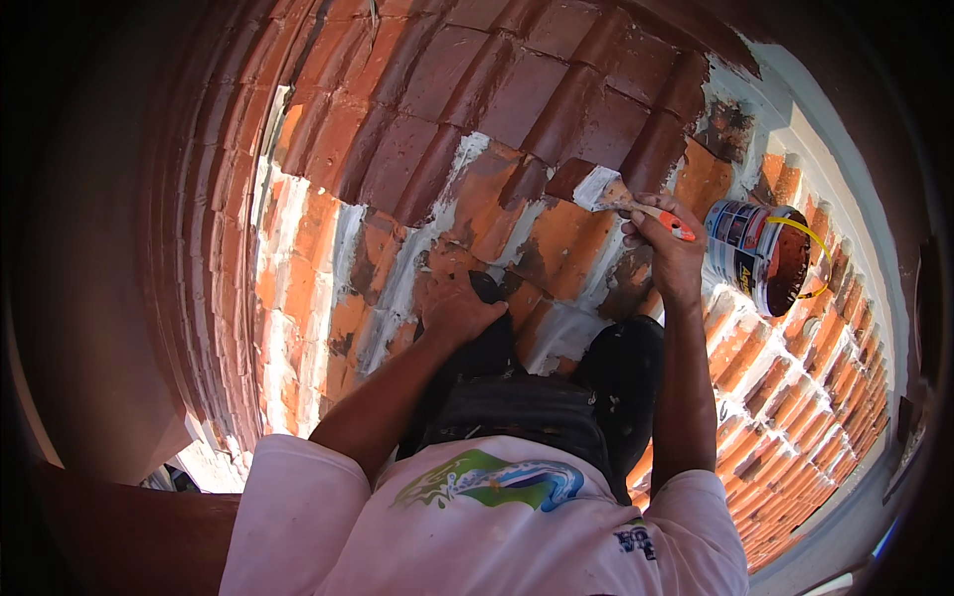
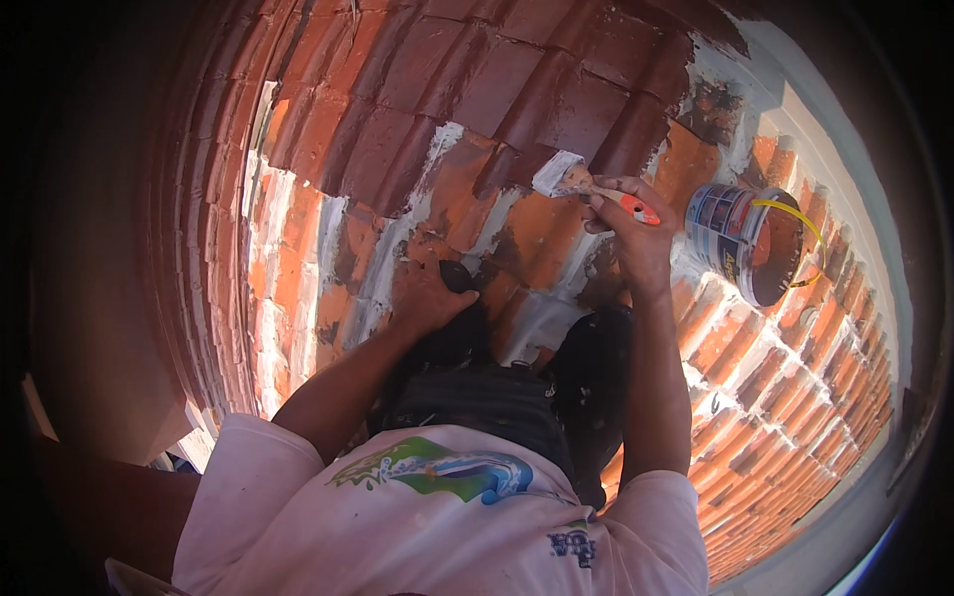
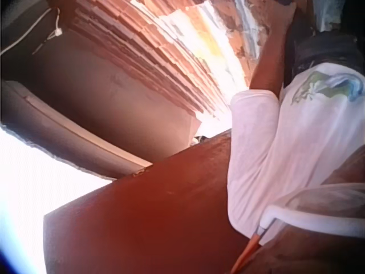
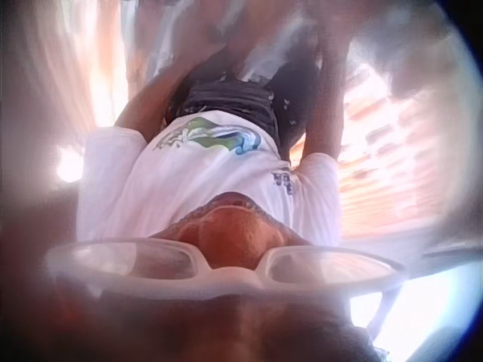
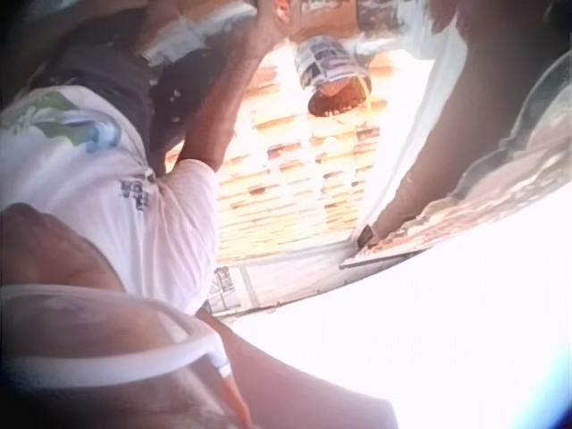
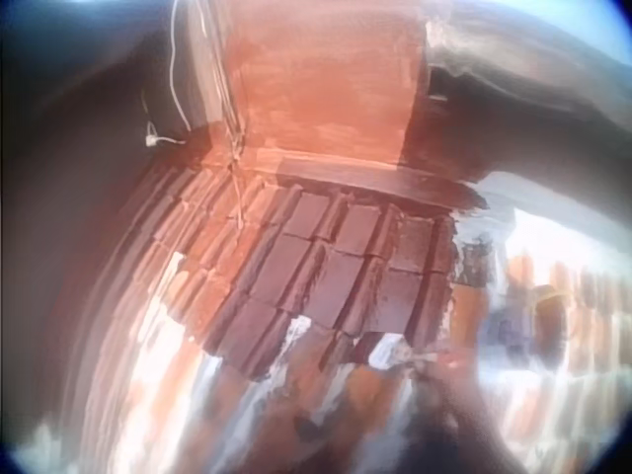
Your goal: The person paints the underside of a curved tiled roof using a paintbrush. They repeatedly dip the brush into a bucket of reddish-brown paint and apply it to the tiles, working methodically across the surface.
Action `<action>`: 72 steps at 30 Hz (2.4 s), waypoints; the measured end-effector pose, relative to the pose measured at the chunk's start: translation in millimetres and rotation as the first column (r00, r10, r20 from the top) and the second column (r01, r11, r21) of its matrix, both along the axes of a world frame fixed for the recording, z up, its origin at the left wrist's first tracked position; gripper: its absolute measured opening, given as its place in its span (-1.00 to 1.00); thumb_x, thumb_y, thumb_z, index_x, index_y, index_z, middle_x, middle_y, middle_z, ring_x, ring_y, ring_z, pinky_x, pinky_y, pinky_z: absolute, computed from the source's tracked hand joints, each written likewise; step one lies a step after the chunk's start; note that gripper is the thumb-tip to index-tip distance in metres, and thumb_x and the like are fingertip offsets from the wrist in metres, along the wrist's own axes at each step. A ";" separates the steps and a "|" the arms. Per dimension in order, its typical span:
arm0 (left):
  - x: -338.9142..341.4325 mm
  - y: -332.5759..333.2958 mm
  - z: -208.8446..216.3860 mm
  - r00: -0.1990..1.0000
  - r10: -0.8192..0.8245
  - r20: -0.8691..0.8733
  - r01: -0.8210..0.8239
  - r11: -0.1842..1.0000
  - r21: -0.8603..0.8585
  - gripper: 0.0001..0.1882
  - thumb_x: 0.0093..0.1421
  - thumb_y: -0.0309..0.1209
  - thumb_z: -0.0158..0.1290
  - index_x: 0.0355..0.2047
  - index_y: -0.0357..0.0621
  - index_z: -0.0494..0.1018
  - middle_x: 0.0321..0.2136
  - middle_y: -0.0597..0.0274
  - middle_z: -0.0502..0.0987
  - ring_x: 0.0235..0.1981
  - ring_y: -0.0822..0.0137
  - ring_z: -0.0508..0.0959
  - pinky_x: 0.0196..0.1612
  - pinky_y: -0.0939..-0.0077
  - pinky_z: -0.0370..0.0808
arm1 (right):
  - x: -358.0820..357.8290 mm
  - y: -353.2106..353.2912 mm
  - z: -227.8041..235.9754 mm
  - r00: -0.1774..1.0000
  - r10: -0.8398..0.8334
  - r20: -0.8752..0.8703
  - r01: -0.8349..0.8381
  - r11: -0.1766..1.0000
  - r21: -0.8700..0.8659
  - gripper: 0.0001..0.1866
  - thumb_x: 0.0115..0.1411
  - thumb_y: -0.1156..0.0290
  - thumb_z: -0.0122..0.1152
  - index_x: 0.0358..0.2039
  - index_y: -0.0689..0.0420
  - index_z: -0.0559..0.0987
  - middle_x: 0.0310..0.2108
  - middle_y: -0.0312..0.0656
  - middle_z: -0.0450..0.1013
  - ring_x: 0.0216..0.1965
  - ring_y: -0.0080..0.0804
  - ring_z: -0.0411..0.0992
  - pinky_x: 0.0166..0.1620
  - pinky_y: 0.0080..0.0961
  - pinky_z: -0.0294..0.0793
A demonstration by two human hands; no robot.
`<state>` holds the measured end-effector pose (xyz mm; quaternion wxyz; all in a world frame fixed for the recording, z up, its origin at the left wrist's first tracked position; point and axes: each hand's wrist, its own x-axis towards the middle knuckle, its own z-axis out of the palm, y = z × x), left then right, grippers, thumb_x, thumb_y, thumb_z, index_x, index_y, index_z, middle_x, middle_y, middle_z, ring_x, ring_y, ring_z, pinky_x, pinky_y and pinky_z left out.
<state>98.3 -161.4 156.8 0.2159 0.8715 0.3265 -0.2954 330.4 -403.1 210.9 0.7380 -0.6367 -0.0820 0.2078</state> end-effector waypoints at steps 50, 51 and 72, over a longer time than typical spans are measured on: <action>-6.0 1.2 -6.0 0.993 -0.019 0.117 0.007 0.995 0.100 0.07 0.08 0.27 0.34 0.37 -0.28 0.35 0.27 -0.37 0.42 0.30 -0.22 0.45 0.32 -0.17 0.40 | -48.4 215.3 -133.9 0.662 0.375 0.649 -0.091 0.900 -0.427 -0.79 0.18 0.41 0.37 -0.18 0.17 0.67 -0.26 0.06 0.63 -0.21 0.17 0.63 -0.12 -0.03 0.63; -6.0 1.8 -6.2 0.993 -0.016 0.117 0.006 0.996 0.088 0.07 0.07 0.27 0.34 0.37 -0.28 0.35 0.26 -0.36 0.42 0.30 -0.22 0.44 0.32 -0.17 0.40 | -52.5 215.3 -130.9 0.615 0.463 0.638 -0.174 0.869 -0.463 -0.81 0.17 0.42 0.34 -0.20 0.15 0.67 -0.28 0.04 0.63 -0.20 0.17 0.62 -0.11 -0.01 0.63; -2.0 4.2 -7.1 0.999 0.031 0.040 -0.030 0.999 -0.022 0.13 0.07 0.30 0.33 0.43 -0.23 0.28 0.34 -0.42 0.33 0.42 -0.37 0.31 0.47 -0.25 0.21 | -36.6 243.2 -109.8 0.323 0.477 0.817 -0.136 0.878 -0.459 -0.87 0.17 0.47 0.37 -0.28 0.16 0.59 -0.29 -0.03 0.56 -0.25 0.09 0.64 -0.14 -0.03 0.68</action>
